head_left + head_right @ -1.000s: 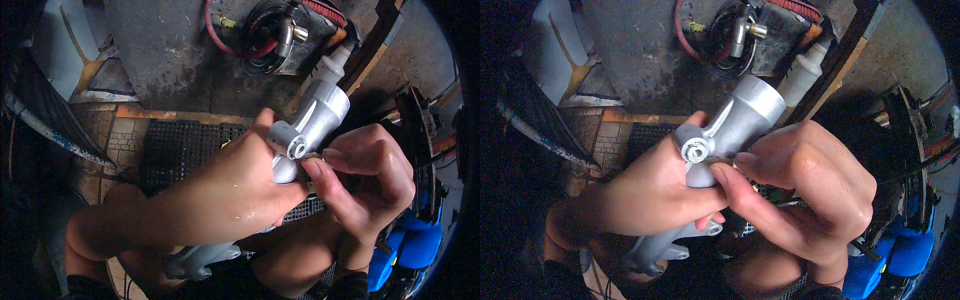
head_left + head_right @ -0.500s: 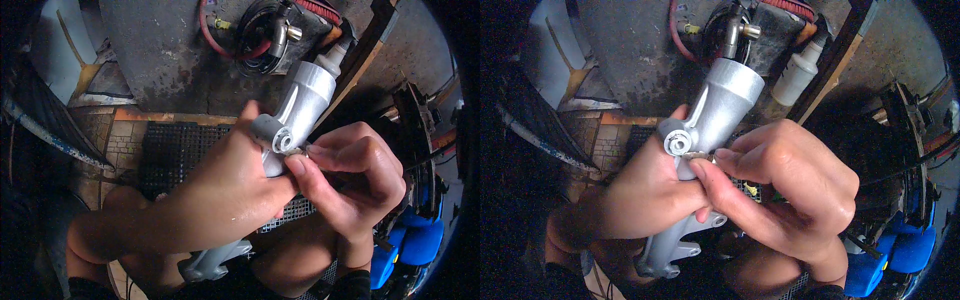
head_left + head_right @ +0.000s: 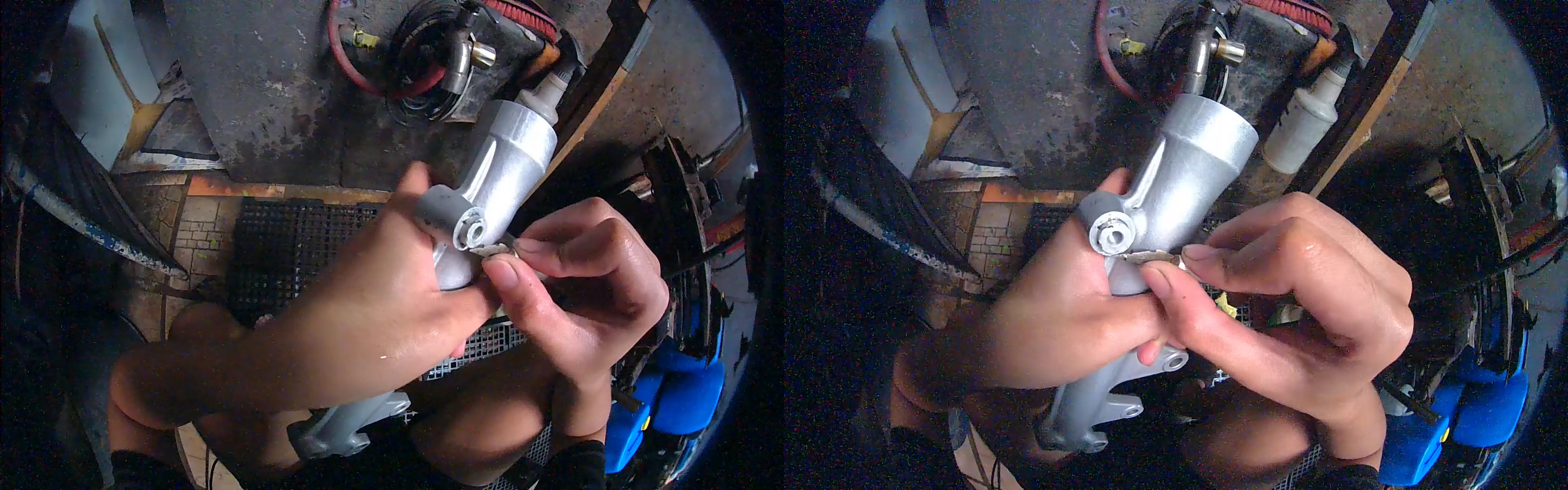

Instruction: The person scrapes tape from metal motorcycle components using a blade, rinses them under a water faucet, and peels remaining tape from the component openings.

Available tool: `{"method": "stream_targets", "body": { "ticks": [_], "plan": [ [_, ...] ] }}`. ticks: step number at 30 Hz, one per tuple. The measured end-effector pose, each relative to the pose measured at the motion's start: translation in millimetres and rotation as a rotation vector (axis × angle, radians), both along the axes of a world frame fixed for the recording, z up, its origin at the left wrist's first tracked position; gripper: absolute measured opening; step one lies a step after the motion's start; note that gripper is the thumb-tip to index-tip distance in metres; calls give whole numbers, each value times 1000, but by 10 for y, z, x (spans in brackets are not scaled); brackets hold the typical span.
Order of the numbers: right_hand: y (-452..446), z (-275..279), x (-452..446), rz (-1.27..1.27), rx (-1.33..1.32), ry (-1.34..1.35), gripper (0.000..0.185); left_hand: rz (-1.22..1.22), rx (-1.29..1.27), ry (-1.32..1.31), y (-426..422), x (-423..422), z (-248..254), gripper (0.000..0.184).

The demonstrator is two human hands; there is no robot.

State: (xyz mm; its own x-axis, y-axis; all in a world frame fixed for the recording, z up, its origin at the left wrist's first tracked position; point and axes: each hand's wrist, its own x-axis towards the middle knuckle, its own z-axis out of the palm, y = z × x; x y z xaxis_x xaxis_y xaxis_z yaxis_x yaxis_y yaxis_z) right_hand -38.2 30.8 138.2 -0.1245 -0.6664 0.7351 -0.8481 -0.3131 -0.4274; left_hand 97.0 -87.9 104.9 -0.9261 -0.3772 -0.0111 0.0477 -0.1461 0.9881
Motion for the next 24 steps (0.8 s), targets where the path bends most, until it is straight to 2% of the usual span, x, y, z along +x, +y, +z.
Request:
{"method": "stream_targets", "body": {
  "ticks": [2,5,7,11,16,20,22,24],
  "plan": [
    [1,7,6,-10,8,-34,26,-3,-31,8,9,-3,-27,56],
    [-6,2,-1,-8,11,66,25,52,-62,66,30,-25,-38,56],
    [-30,-17,21,-29,-14,109,24,25,66,-7,25,0,24,56],
    [-66,-45,41,-28,-43,139,23,90,98,49,58,-12,-9,56],
    [-65,-42,31,20,-42,184,21,152,-37,156,80,-39,-89,58],
    [-42,-49,37,7,-47,182,20,136,39,82,69,-32,-70,59],
    [-30,-55,57,-9,-54,186,20,183,-272,232,45,-64,-194,59],
    [-28,-58,77,-20,-56,192,20,171,-277,192,35,-19,-179,58]
  ]
}}
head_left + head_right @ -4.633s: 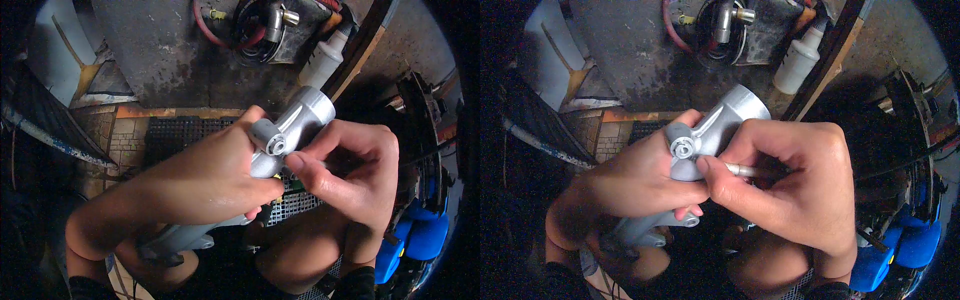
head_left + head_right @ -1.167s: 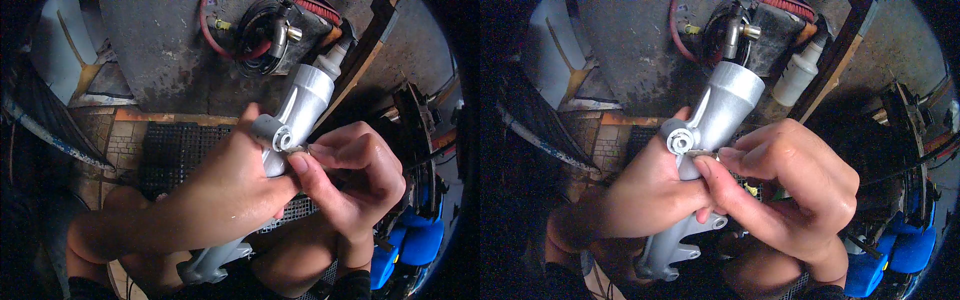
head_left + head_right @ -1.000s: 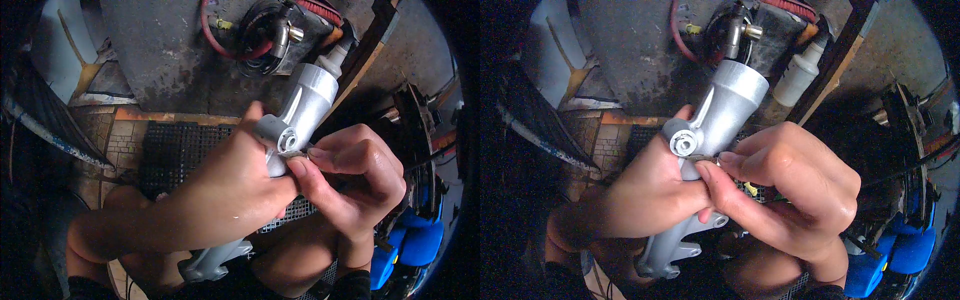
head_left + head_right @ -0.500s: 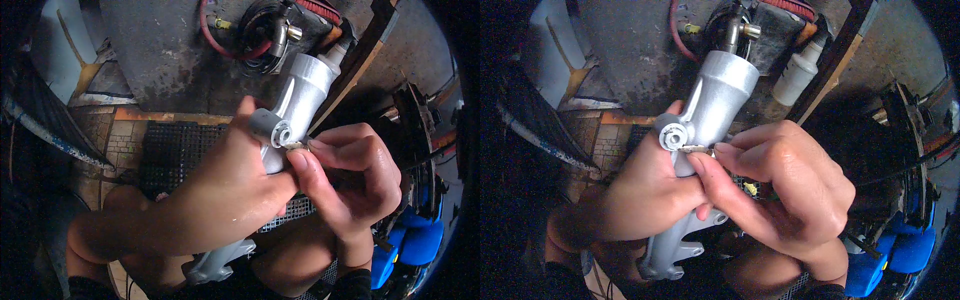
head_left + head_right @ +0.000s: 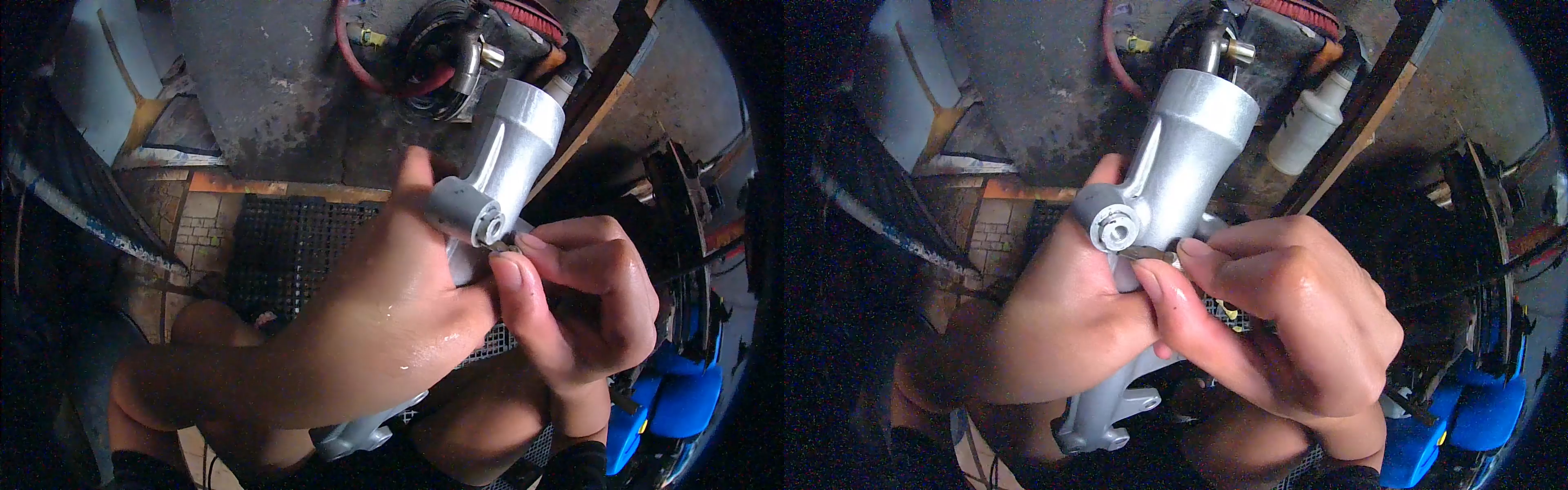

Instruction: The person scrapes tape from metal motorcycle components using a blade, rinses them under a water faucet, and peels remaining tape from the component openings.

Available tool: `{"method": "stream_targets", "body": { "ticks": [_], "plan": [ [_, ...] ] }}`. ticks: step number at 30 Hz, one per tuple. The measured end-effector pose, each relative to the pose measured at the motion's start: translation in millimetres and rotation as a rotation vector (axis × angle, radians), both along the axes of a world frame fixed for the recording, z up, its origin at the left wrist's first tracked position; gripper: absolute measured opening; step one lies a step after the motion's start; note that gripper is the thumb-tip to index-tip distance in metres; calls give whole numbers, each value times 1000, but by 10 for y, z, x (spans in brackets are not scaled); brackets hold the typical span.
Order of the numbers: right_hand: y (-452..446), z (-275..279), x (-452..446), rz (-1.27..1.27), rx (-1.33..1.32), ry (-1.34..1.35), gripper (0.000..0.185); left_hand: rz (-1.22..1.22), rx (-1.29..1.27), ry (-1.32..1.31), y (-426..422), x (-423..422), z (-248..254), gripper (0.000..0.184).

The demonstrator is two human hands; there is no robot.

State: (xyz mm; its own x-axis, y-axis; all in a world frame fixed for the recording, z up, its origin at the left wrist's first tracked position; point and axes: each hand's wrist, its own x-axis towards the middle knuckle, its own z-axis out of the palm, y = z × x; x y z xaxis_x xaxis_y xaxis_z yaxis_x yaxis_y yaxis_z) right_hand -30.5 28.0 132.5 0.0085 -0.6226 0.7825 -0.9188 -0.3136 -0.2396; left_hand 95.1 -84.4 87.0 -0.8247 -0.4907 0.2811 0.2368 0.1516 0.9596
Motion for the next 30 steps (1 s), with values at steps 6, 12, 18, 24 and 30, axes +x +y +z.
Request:
{"method": "stream_targets", "body": {
  "ticks": [6,12,18,24,30],
  "plan": [
    [5,11,41,-36,-4,-5,18,-68,173,-33,10,28,65,58],
    [8,37,5,-59,-37,13,20,-61,307,-61,51,34,117,60],
    [13,38,1,-15,-18,10,24,-31,198,-32,78,20,59,65],
    [4,36,25,-50,-50,34,23,-92,351,-141,72,65,235,69],
    [12,44,-3,-33,-47,10,22,-7,176,-35,55,19,83,69]
  ]
}}
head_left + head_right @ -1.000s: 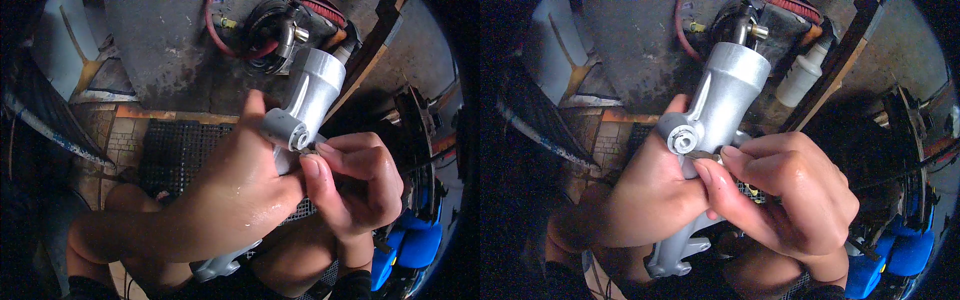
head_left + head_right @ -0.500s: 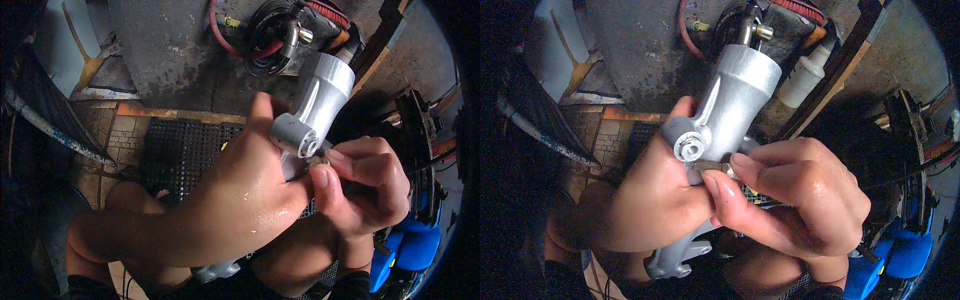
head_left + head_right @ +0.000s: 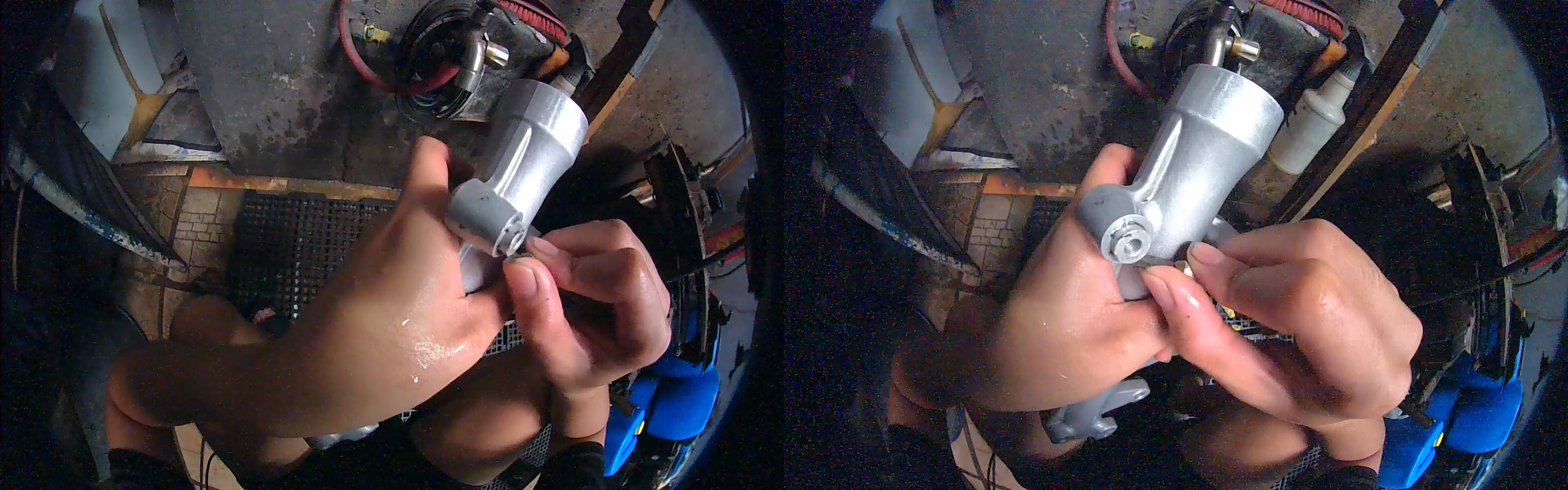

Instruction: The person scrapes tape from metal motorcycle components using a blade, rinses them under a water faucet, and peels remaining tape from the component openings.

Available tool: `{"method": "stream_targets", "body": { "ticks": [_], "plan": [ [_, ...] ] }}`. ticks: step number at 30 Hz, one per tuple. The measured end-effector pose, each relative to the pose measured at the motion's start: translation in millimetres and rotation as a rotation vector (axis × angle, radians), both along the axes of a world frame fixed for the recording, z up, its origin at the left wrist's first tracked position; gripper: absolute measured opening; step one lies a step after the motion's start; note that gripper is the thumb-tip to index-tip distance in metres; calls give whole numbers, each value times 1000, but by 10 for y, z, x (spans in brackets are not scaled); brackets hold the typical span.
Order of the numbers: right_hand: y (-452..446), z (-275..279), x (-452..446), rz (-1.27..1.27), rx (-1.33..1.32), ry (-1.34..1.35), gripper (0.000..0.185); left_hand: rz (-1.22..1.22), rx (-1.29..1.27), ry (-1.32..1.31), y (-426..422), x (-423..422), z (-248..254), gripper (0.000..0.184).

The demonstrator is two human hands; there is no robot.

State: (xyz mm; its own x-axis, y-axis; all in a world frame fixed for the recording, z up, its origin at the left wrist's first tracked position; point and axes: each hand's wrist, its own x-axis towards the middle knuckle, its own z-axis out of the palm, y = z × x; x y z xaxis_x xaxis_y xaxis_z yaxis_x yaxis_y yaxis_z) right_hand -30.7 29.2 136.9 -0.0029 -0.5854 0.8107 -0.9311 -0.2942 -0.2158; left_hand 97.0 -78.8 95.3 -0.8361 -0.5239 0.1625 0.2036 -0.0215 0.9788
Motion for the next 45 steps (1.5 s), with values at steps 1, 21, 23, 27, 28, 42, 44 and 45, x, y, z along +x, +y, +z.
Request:
{"method": "stream_targets", "body": {
  "ticks": [1,21,23,27,28,42,44,45],
  "plan": [
    [5,9,-16,28,18,-21,21,51,-146,36,-9,-15,-9,69],
    [68,71,-101,29,96,-9,22,-27,21,-182,-30,-11,44,53],
    [70,71,-91,9,72,20,22,-25,29,-168,-21,-19,34,52],
    [60,59,-99,28,56,51,21,-48,55,-120,-7,-29,11,49],
    [59,60,-100,29,55,60,21,-52,58,-105,-11,-26,20,50],
    [-46,-28,16,-55,-51,158,20,-81,90,-134,-77,-13,52,51],
    [-36,-24,27,-68,-42,165,20,-93,148,-135,-80,-3,71,50],
    [-33,-21,30,-72,-39,168,20,-124,155,-138,-81,7,72,48]
  ]
}}
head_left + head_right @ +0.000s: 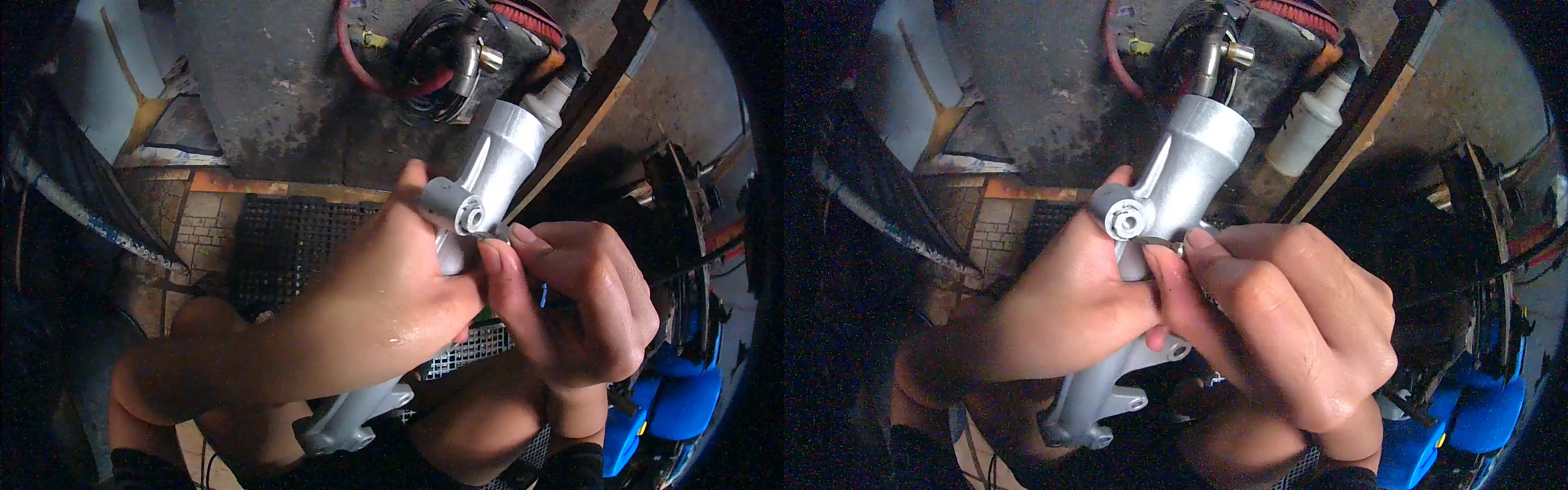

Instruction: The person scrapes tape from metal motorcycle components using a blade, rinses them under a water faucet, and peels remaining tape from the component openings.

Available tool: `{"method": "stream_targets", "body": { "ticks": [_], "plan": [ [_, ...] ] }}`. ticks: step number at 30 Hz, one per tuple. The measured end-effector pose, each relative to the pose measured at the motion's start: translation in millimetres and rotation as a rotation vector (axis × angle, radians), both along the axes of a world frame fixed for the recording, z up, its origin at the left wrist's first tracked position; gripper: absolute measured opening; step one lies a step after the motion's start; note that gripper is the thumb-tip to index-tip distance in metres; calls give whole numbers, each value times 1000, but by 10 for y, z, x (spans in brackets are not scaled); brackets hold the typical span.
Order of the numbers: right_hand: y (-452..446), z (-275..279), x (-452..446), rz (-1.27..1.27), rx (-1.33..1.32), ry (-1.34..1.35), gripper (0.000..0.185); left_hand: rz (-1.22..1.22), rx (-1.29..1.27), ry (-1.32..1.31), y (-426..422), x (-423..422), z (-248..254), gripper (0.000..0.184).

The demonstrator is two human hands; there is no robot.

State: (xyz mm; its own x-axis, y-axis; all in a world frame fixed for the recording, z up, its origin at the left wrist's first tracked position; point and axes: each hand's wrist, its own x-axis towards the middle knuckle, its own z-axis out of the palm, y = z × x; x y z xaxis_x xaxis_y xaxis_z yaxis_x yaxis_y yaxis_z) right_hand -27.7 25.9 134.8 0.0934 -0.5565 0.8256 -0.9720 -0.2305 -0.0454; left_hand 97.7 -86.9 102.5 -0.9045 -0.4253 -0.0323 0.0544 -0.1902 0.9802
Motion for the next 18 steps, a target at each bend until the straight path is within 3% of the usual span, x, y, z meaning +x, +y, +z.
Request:
{"method": "stream_targets", "body": {
  "ticks": [5,14,18],
  "plan": [
    [13,19,-15,11,23,1,20,-101,-27,-72,-25,17,21,43],
    [9,38,-19,23,35,-10,19,-37,53,-24,20,2,1,52],
    [15,65,-91,76,55,-19,18,2,-75,59,8,-53,-108,56]
  ]
}}
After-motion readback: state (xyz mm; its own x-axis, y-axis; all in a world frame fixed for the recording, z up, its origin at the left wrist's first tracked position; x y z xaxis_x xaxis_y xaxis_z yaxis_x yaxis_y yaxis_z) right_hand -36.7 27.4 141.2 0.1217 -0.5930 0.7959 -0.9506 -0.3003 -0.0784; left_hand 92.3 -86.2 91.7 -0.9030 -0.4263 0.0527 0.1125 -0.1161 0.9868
